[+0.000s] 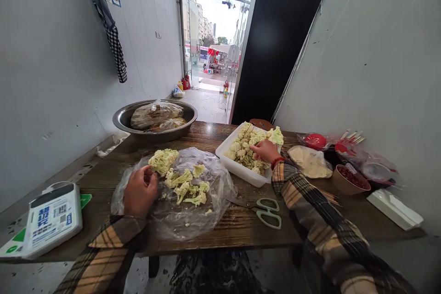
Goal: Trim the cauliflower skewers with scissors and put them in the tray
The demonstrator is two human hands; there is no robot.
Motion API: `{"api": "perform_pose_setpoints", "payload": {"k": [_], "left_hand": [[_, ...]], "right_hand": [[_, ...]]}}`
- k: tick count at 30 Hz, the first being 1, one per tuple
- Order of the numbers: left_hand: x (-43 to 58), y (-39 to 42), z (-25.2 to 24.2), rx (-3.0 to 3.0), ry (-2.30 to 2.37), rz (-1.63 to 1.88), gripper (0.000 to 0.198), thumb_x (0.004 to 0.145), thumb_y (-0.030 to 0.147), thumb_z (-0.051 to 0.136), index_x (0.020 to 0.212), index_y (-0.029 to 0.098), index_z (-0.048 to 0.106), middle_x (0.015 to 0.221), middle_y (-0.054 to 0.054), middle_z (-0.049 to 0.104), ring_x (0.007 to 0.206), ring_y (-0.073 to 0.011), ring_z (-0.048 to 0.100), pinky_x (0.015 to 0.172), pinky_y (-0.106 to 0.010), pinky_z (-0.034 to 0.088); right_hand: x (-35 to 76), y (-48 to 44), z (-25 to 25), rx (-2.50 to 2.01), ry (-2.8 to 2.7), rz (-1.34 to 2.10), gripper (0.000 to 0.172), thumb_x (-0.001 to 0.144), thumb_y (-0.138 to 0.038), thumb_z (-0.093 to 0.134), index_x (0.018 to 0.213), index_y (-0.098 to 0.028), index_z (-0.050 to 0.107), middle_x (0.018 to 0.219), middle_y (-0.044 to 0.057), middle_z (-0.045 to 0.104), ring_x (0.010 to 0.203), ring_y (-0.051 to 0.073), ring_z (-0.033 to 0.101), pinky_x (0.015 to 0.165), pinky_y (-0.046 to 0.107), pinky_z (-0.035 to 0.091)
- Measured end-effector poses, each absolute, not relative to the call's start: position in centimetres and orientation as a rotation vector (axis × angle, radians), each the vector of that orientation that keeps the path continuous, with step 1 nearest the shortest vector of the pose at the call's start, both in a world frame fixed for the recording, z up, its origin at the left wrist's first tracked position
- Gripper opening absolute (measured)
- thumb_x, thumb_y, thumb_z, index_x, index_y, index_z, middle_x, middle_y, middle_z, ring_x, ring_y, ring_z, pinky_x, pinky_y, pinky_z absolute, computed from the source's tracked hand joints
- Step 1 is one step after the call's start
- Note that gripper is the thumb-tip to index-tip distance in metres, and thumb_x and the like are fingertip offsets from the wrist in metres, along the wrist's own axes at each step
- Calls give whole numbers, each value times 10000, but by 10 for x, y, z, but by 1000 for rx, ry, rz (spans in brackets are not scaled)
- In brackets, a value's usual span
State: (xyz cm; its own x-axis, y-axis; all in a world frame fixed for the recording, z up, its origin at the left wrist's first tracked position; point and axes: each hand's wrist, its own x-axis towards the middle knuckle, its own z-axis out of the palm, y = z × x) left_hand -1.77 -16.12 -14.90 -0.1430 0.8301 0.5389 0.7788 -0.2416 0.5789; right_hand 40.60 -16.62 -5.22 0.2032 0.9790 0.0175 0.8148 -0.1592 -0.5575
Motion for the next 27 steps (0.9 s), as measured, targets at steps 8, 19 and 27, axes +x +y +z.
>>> {"api": "perform_pose_setpoints", "payload": {"k": [8,19,27], "left_hand": [[-14,-168,-154,1997,1882,1491,287,827,332,449,1021,163,575,954,-105,606,872,-241,572,841,-378,462],[-3,-193,-124,1863,1694,1754,243,844,285,490,1025,169,604,928,-69,598,801,-190,562,671,-302,460],[53,-296,-94,1808,1052,1313,222,883,327,528,866,174,688,865,-60,654,798,-171,586,689,-275,445]], "right_hand": [[393,-189,-69,-1865,-1337,572,289,930,-375,569,1102,-146,607,1029,51,647,819,152,638,703,324,551],[301,-298,-74,-1452,-1354,601,362,857,-546,537,806,-189,567,573,-45,578,384,73,440,394,204,345],[231,-342,-91,-1346,-1566,777,290,938,-452,480,846,-193,572,580,-52,570,407,77,478,459,208,383]]}}
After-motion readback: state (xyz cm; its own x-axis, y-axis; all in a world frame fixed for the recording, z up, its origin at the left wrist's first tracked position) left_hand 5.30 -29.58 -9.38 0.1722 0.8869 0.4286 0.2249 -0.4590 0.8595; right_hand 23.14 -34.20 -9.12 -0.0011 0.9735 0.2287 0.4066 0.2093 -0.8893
